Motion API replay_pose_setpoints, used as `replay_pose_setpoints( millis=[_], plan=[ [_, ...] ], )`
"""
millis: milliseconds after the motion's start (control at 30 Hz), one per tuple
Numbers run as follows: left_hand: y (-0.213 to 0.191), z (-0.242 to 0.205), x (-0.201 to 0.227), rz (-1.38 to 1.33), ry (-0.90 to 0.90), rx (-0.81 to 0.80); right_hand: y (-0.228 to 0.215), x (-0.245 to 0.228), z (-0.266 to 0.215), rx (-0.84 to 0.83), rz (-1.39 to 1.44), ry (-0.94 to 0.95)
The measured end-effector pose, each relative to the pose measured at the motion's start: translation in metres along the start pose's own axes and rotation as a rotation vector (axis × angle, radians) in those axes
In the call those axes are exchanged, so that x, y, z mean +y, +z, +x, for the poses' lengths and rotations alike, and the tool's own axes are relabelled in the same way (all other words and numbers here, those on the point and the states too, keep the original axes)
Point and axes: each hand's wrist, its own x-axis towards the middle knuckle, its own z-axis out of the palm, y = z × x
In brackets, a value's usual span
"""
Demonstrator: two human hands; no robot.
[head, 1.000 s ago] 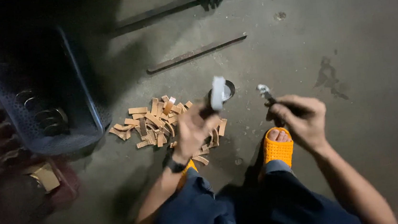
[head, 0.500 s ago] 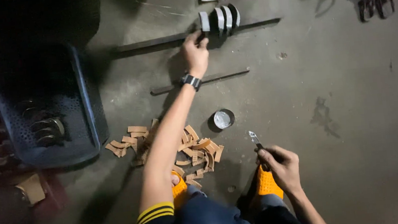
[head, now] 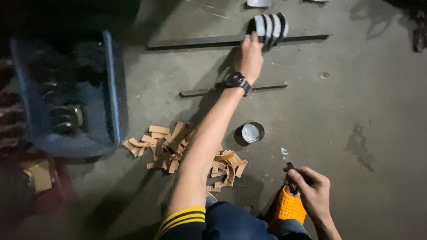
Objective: The person repeatedly picks up small wooden pieces from a pile on the floor, applies white paint to one side using a small brush, and places the painted pieces onto a metal rod. The process continues throughout the clip with consistent hand movements and placement of finished pieces.
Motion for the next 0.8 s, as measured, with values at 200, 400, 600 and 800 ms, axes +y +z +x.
replay_pose_setpoints(
  millis=[200,400,600,800],
  plan=[
    [0.0,-0.023,-0.038,0.207,0.102,-0.014,0.017,-0.019,-0.016,0.073,0.027,0.047],
    [-0.258,-0.111,0.069,0.267,0.276,0.227,0.036,-0.012,-0.018,-0.028,-0.162,-0.087],
    [-0.473,-0.115,0.027,0.318,0.016,0.693,0.076,-0.019,-0.015,-0.001,-0.136,-0.079],
    [-0.558,-0.066,-0.142,0.433,-0.09,0.818,0.093,-0.048,-0.024,-0.07,-0.407,0.034]
  ],
)
